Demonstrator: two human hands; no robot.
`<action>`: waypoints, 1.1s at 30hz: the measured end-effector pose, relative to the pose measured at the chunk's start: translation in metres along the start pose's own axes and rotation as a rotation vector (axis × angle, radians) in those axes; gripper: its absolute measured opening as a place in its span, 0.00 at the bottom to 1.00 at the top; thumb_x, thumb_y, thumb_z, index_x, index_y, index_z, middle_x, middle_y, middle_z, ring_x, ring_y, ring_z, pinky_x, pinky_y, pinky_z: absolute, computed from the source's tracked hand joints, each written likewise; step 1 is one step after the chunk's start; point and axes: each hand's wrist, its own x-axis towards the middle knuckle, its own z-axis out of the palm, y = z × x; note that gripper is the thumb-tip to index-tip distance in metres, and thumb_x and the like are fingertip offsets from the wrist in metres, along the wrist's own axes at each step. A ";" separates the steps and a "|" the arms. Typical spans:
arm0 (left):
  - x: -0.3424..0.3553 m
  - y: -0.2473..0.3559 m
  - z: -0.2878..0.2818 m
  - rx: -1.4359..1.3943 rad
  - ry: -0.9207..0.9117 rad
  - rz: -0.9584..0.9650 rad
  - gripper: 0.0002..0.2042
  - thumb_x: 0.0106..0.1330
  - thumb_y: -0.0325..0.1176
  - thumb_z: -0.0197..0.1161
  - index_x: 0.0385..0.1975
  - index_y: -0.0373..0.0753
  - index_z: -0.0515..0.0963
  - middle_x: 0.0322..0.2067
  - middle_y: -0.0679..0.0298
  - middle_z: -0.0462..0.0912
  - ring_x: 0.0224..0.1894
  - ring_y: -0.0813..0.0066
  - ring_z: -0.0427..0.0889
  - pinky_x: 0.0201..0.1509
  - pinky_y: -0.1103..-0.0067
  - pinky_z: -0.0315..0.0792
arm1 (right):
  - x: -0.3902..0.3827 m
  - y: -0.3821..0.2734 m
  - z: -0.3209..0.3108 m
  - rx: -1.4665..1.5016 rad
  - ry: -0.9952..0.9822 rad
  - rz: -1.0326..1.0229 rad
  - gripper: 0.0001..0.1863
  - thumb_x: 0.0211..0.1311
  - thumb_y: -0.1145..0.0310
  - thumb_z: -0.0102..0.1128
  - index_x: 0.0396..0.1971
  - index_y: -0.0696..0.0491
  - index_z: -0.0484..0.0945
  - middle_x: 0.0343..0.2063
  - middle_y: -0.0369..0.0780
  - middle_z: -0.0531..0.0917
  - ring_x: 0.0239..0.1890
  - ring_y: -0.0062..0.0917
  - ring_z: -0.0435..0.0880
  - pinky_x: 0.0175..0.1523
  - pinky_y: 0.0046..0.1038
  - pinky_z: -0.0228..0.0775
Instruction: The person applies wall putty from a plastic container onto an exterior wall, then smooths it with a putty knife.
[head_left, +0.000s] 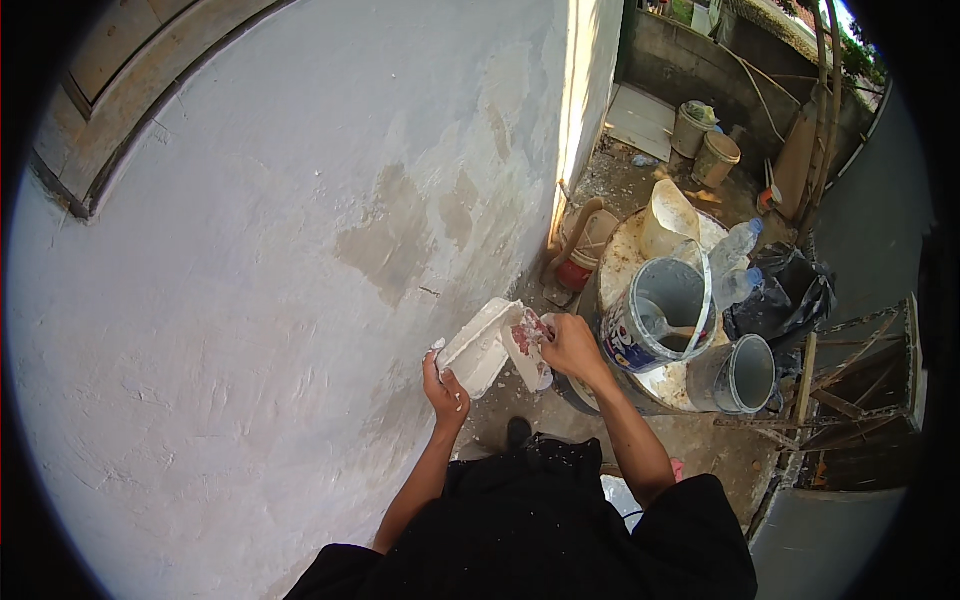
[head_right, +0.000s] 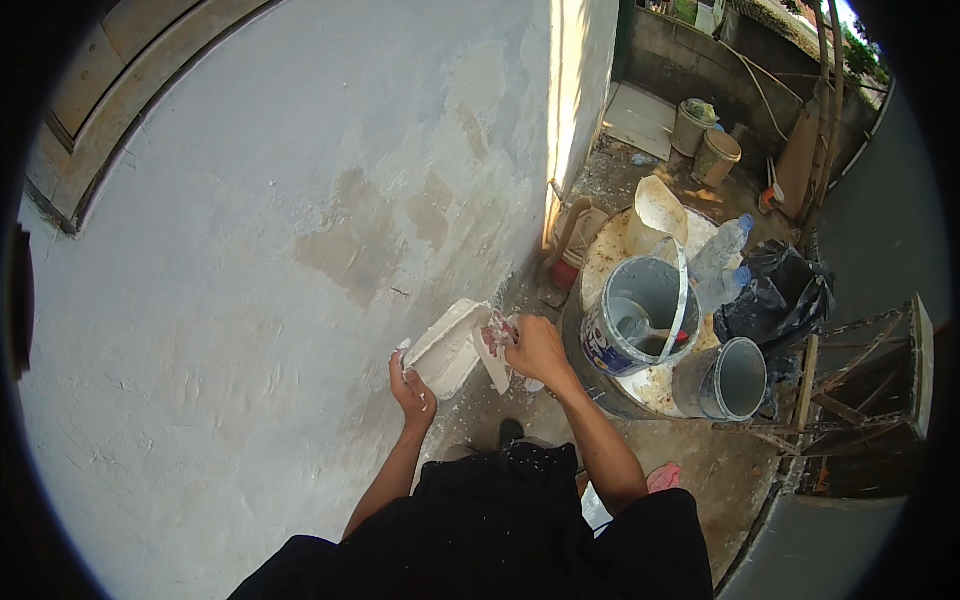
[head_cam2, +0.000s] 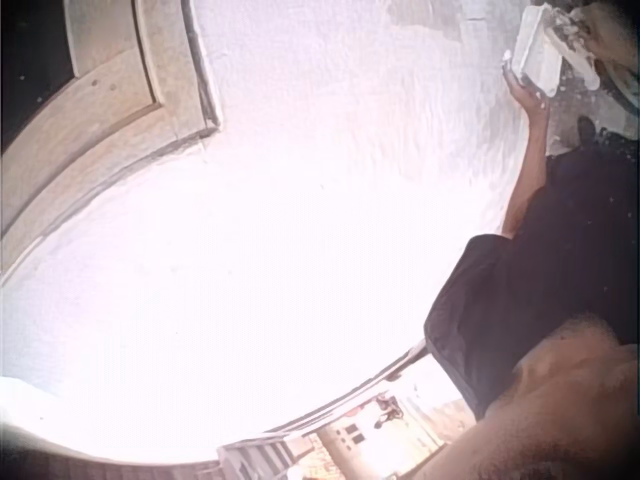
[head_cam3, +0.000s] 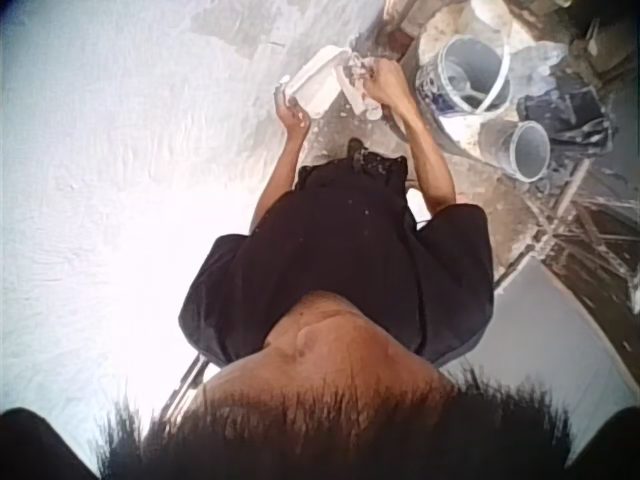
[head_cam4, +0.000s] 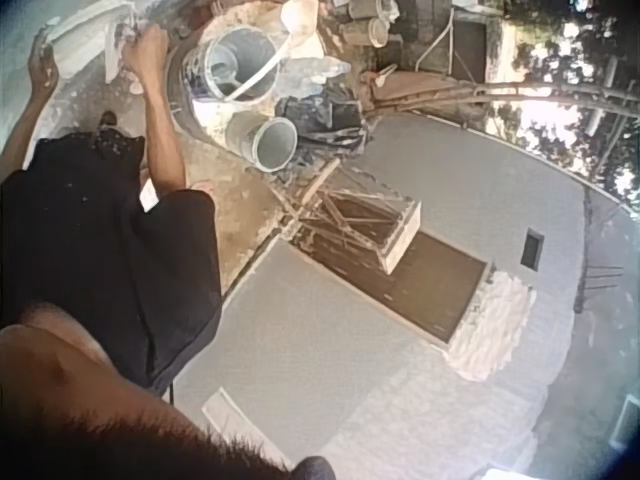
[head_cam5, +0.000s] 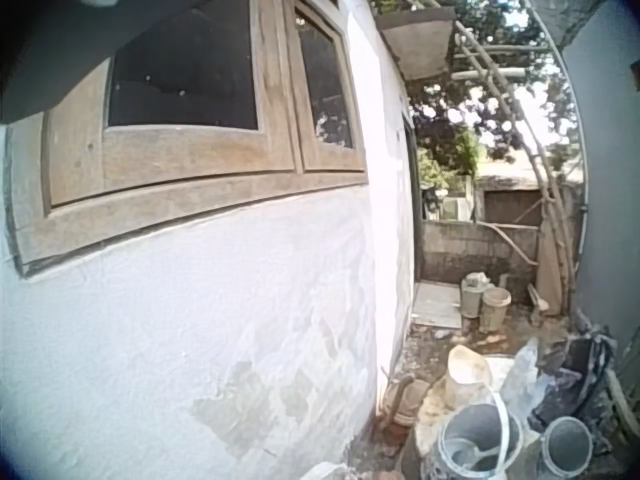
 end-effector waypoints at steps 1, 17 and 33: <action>0.000 0.000 0.001 0.004 0.013 0.001 0.23 0.73 0.41 0.39 0.54 0.24 0.65 0.49 0.45 0.73 0.54 0.56 0.71 0.61 0.68 0.60 | 0.000 0.003 0.001 0.038 -0.042 0.005 0.10 0.39 0.74 0.56 0.17 0.69 0.74 0.19 0.63 0.74 0.28 0.57 0.78 0.36 0.47 0.70; 0.003 -0.014 0.011 -0.021 0.056 -0.007 0.28 0.74 0.45 0.35 0.58 0.21 0.57 0.54 0.43 0.67 0.59 0.57 0.66 0.63 0.69 0.56 | -0.007 -0.001 0.020 0.286 -0.153 -0.175 0.08 0.40 0.76 0.56 0.23 0.63 0.75 0.15 0.53 0.72 0.16 0.37 0.71 0.28 0.36 0.65; 0.011 -0.015 0.010 -0.084 0.040 -0.097 0.24 0.74 0.40 0.37 0.59 0.23 0.58 0.56 0.46 0.66 0.60 0.58 0.65 0.65 0.70 0.54 | -0.003 -0.005 0.020 0.373 -0.213 -0.070 0.08 0.42 0.76 0.56 0.26 0.61 0.77 0.18 0.50 0.77 0.21 0.34 0.76 0.31 0.34 0.67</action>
